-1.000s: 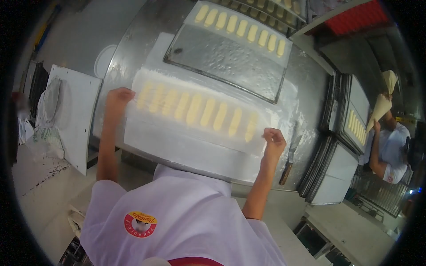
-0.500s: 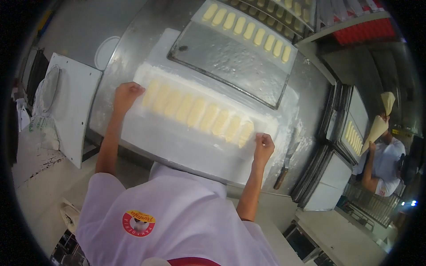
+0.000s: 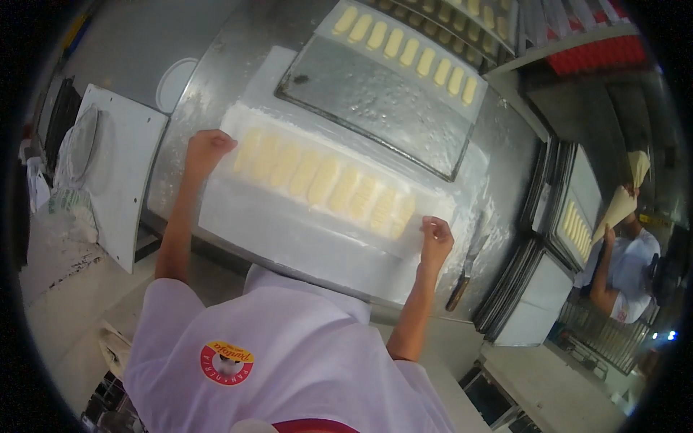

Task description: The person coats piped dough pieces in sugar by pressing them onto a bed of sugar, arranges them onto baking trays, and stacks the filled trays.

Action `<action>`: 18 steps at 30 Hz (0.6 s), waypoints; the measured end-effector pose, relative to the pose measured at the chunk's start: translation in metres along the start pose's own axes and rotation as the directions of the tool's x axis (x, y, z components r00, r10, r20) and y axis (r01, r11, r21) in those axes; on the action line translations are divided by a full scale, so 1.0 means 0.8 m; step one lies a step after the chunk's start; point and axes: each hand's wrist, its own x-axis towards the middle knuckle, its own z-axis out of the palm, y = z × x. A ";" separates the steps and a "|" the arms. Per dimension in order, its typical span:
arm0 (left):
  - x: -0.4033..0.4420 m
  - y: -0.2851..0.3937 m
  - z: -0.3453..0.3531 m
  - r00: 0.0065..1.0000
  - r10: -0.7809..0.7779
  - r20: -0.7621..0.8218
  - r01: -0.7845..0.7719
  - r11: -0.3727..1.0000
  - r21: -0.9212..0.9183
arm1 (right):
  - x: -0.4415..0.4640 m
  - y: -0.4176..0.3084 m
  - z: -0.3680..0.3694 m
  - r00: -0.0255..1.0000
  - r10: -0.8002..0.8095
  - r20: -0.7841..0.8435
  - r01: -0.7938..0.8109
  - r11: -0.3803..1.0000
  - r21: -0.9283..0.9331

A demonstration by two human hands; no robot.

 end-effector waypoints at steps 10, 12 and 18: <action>-0.005 0.015 0.017 0.994 -0.003 -0.106 0.010 0.998 0.067 | 0.001 0.030 -0.005 0.991 -0.055 -0.124 0.040 0.992 -0.122; -0.005 0.009 0.016 0.994 -0.010 -0.110 0.021 0.995 0.100 | 0.000 0.032 -0.003 0.990 -0.081 -0.115 0.066 0.989 -0.130; -0.005 0.011 0.019 0.991 -0.038 -0.132 0.048 0.996 0.076 | 0.001 0.033 -0.003 0.991 -0.031 -0.129 0.012 0.990 -0.143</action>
